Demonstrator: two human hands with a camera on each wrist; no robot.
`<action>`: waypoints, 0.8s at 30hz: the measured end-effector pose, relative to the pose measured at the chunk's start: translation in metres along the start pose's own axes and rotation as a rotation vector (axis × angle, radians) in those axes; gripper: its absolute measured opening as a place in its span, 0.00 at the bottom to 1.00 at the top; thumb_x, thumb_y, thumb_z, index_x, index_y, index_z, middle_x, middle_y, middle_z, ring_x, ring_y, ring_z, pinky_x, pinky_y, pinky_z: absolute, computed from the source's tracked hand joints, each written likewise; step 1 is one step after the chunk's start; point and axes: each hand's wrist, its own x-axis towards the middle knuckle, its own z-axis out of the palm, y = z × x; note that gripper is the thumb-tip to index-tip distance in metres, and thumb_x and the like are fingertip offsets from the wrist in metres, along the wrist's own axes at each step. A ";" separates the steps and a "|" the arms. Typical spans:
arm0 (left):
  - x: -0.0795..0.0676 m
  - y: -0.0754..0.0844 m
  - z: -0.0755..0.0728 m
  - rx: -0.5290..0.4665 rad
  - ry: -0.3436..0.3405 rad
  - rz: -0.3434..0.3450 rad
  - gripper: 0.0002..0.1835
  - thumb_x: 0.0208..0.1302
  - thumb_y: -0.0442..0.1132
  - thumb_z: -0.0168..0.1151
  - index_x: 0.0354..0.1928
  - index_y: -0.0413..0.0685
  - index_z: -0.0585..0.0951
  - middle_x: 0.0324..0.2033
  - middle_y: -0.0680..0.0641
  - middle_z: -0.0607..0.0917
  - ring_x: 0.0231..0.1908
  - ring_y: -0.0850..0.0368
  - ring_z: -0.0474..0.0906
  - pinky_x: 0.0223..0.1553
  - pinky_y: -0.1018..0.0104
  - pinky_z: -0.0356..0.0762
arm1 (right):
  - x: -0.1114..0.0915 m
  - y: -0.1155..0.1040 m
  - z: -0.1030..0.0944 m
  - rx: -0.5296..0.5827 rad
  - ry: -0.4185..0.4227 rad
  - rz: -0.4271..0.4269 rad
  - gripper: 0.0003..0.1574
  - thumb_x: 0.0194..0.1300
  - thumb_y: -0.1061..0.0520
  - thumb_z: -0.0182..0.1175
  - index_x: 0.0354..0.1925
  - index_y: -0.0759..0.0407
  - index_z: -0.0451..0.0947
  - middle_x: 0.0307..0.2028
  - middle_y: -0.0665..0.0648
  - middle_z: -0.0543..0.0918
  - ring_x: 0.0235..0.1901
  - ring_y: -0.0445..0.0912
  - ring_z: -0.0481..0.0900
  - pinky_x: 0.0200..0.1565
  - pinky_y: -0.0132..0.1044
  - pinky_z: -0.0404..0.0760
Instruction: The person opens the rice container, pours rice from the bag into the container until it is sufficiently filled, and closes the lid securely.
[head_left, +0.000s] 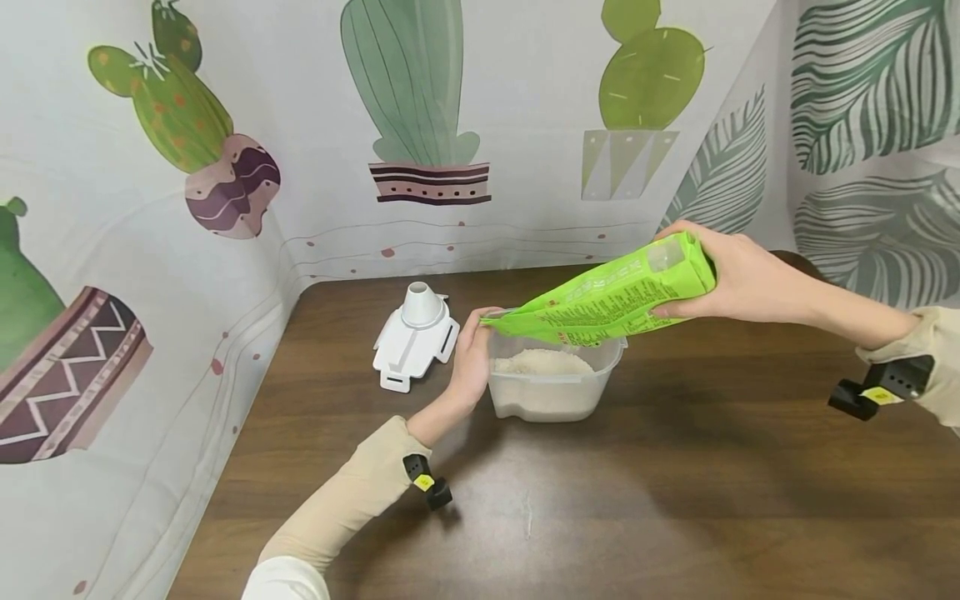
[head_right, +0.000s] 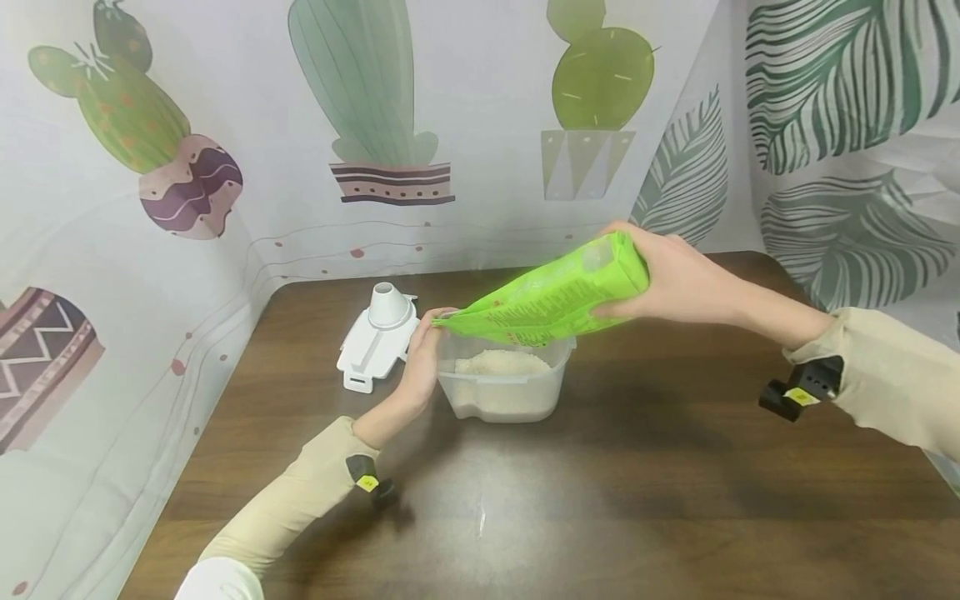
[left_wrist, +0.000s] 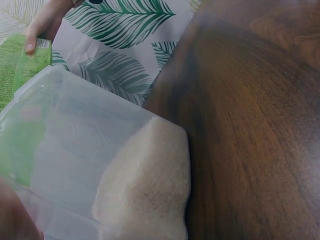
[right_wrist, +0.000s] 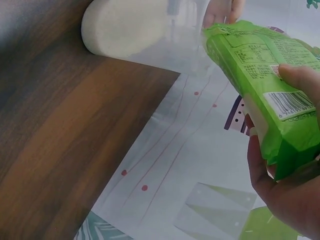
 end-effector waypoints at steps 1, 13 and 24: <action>0.000 0.000 0.000 -0.005 0.000 -0.002 0.18 0.72 0.35 0.37 0.54 0.36 0.74 0.56 0.37 0.77 0.61 0.48 0.70 0.65 0.54 0.62 | 0.000 0.000 0.000 0.001 -0.002 0.001 0.43 0.40 0.52 0.80 0.54 0.49 0.70 0.38 0.50 0.85 0.27 0.34 0.79 0.27 0.31 0.75; 0.002 0.000 0.000 -0.011 -0.004 -0.002 0.20 0.70 0.33 0.35 0.54 0.35 0.74 0.55 0.36 0.78 0.58 0.47 0.72 0.62 0.58 0.64 | 0.001 0.001 -0.004 -0.030 0.005 -0.001 0.42 0.39 0.51 0.81 0.51 0.49 0.70 0.36 0.48 0.85 0.27 0.36 0.79 0.27 0.31 0.75; 0.001 0.001 0.000 -0.018 -0.010 0.000 0.19 0.70 0.34 0.35 0.54 0.35 0.74 0.53 0.36 0.78 0.59 0.47 0.71 0.64 0.56 0.63 | 0.004 -0.002 -0.007 -0.068 -0.007 0.001 0.42 0.40 0.48 0.80 0.53 0.47 0.71 0.35 0.47 0.84 0.27 0.36 0.78 0.29 0.31 0.74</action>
